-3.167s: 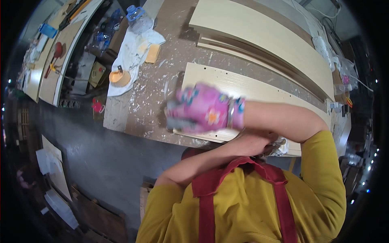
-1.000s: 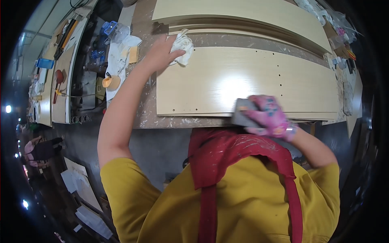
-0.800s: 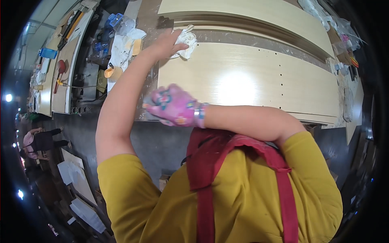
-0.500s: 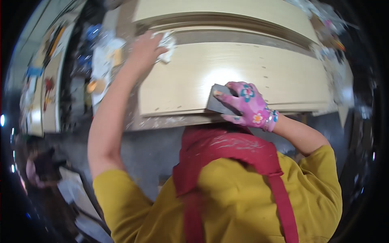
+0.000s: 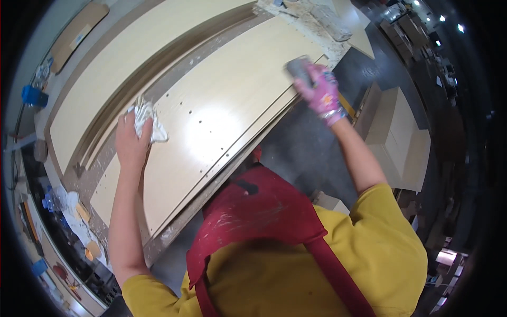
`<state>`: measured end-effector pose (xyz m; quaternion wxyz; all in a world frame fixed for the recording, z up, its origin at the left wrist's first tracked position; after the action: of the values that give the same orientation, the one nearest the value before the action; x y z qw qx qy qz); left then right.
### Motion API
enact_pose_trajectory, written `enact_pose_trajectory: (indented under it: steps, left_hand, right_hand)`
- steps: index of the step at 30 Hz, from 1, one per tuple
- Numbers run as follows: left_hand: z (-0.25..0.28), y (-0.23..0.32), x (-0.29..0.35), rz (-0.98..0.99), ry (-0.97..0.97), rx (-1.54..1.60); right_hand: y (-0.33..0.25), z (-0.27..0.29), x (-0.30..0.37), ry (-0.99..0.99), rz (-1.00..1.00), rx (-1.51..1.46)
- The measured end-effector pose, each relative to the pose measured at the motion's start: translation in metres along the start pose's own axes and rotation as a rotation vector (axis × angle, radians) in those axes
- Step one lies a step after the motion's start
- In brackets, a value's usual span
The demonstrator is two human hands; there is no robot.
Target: The person sands a light-colored wooden board using a sanding block held in the right hand while wearing a pink glove. They repeatedly wipe the surface with a white cloth held in the left hand to remove dust. The person flips the board over to sand the other side and continues the process of sanding and wiping.
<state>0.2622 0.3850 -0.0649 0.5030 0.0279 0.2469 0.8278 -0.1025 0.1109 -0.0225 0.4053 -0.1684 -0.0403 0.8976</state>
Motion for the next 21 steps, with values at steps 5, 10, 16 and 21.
enact_pose_trajectory:
  steps: [5, 10, 16, 21]
  left_hand:
    - [0.0, -0.001, 0.002, 0.009, 0.007, 0.057]
    - [0.003, -0.002, 0.003, 0.006, 0.007, -0.001]
    - [0.005, 0.0, 0.005, 0.021, -0.002, -0.008]
    - [-0.001, -0.003, 0.004, -0.019, 0.0, 0.065]
  right_hand:
    - [-0.168, -0.013, 0.063, -0.243, 0.638, -0.23]
    - [0.015, -0.014, 0.01, 0.022, 0.204, 0.149]
    - [-0.104, -0.007, 0.015, -0.164, 0.39, -0.025]
    - [-0.075, -0.043, 0.031, 0.008, 0.484, -0.043]
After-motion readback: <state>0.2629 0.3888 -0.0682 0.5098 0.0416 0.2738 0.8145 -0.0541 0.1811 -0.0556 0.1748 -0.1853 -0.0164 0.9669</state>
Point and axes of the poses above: each hand's wrist, its own x-axis away from the middle knuckle, its own z-axis out of the back of the hand, y = z × x, the point moved 3 cm from there along -x, towards the middle knuckle, and after that the axes turned 7 degrees about -y, right-handed, at the moved point
